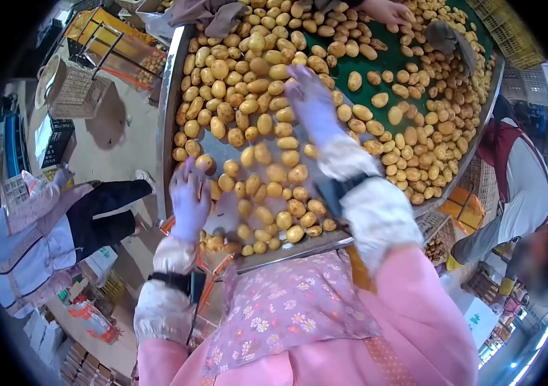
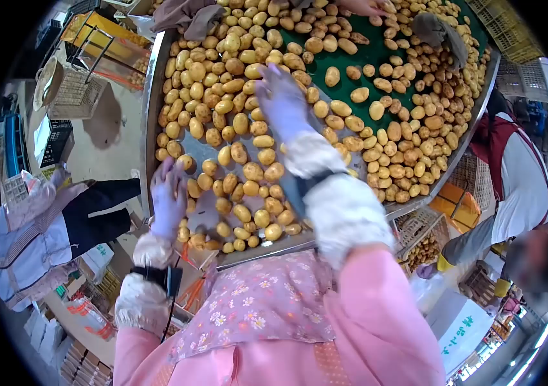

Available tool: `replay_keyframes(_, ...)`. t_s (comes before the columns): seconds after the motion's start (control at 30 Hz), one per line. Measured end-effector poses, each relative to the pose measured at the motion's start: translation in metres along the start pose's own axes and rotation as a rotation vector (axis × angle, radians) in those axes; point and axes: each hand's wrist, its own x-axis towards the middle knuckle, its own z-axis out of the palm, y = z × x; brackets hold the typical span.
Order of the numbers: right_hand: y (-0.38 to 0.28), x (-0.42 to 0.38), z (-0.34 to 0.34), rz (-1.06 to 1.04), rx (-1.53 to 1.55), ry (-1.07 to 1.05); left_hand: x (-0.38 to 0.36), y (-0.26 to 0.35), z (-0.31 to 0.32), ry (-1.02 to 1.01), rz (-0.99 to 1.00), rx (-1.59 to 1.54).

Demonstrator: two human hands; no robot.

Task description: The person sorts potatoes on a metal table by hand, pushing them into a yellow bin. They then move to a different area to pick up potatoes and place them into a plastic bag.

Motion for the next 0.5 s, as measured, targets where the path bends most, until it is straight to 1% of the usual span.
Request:
replay_keyframes(0.03,-0.003,0.011,0.027,-0.043,-0.1,0.061,0.029,0.004,0.007,0.034,-0.021,-0.058)
replay_keyframes(0.1,-0.059,-0.02,0.035,-0.027,-0.399,-0.333,0.08,0.006,0.025,0.072,-0.037,-0.123)
replay_keyframes(0.17,-0.056,-0.076,0.058,-0.168,-0.232,-0.322,0.111,0.006,0.044,0.141,-0.092,-0.185)
replay_keyframes(0.2,-0.058,-0.107,0.041,-0.282,-0.257,-0.422,0.111,0.006,0.058,0.14,-0.093,-0.201)
replay_keyframes(0.23,-0.052,-0.126,0.021,-0.395,-0.281,-0.525,0.107,0.006,0.076,0.11,-0.084,-0.09)
replay_keyframes(0.27,-0.047,-0.12,0.009,-0.391,-0.294,-0.534,0.103,0.015,0.083,0.079,-0.077,0.021)
replay_keyframes(0.3,-0.042,-0.111,-0.002,-0.25,-0.261,-0.798,0.086,0.026,0.084,0.06,0.015,-0.04)
replay_keyframes(0.33,-0.04,-0.101,-0.014,-0.096,-0.216,-1.054,0.074,0.041,0.079,-0.189,0.119,0.082)
replay_keyframes(0.37,-0.031,-0.085,-0.027,0.1,-0.117,-0.758,0.048,0.059,0.082,-0.297,0.118,0.075)
replay_keyframes(0.4,-0.018,-0.057,-0.038,0.278,-0.021,-0.454,0.031,0.08,0.078,-0.342,0.132,0.003)
replay_keyframes(0.43,-0.005,-0.024,-0.046,-0.053,-0.197,-0.032,0.015,0.092,0.076,-0.371,0.193,-0.069)
replay_keyframes(0.47,0.018,-0.015,-0.037,-0.081,-0.437,0.1,0.005,0.103,0.069,-0.448,0.212,-0.131)
replay_keyframes(0.5,0.026,-0.029,-0.025,-0.067,-0.433,0.106,-0.014,0.107,0.075,-0.472,0.295,-0.189)
